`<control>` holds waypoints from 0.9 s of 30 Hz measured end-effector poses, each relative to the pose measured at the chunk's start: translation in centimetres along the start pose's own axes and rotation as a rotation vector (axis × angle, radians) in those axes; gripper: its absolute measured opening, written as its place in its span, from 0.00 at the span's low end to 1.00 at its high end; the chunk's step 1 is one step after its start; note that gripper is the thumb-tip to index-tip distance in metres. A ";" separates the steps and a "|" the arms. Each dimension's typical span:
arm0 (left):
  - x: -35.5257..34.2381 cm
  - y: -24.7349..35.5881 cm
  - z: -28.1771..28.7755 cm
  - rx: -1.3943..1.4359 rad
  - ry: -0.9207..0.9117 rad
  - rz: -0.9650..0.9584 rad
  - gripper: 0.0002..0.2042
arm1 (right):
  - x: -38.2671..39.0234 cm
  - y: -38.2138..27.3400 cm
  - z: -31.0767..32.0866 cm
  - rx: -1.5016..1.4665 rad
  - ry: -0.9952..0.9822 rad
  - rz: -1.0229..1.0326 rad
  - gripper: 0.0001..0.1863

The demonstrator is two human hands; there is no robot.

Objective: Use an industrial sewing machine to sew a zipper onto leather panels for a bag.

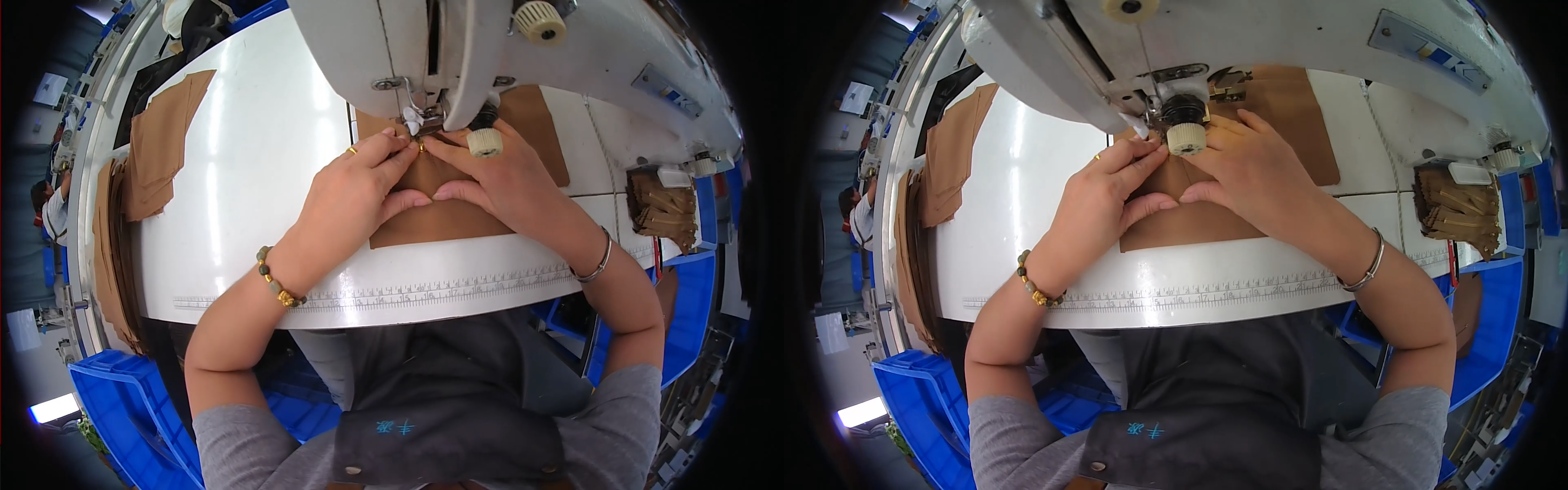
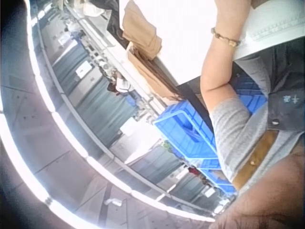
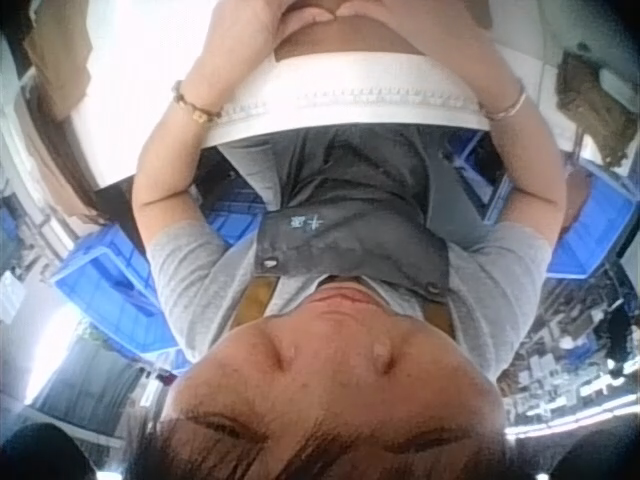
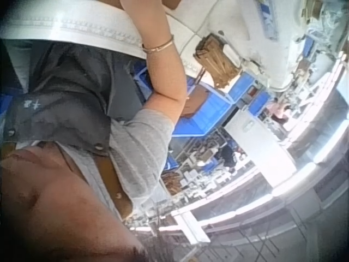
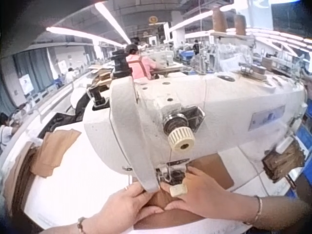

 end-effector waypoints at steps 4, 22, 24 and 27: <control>0.0 0.3 0.2 -0.001 0.035 -0.050 0.28 | 0.0 0.1 -0.1 0.021 0.020 -0.001 0.31; 0.7 0.9 0.3 -0.049 0.056 -0.077 0.27 | -0.1 0.1 0.2 0.005 0.051 0.010 0.28; 1.0 1.2 0.4 -0.045 0.094 -0.092 0.21 | 0.1 -0.1 0.7 -0.009 0.047 0.006 0.27; 1.0 1.2 0.6 -0.007 0.120 -0.096 0.13 | 0.5 -1.4 1.0 -0.034 -0.009 0.054 0.23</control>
Point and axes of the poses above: each hand's wrist, its own x-axis away from the middle knuckle, its own z-axis out of the back of the hand, y = z × x, the point moved 8 cm from there along -x, towards the middle knuckle, and after that the axes turned 14 degrees about x, right-handed, at the moved point
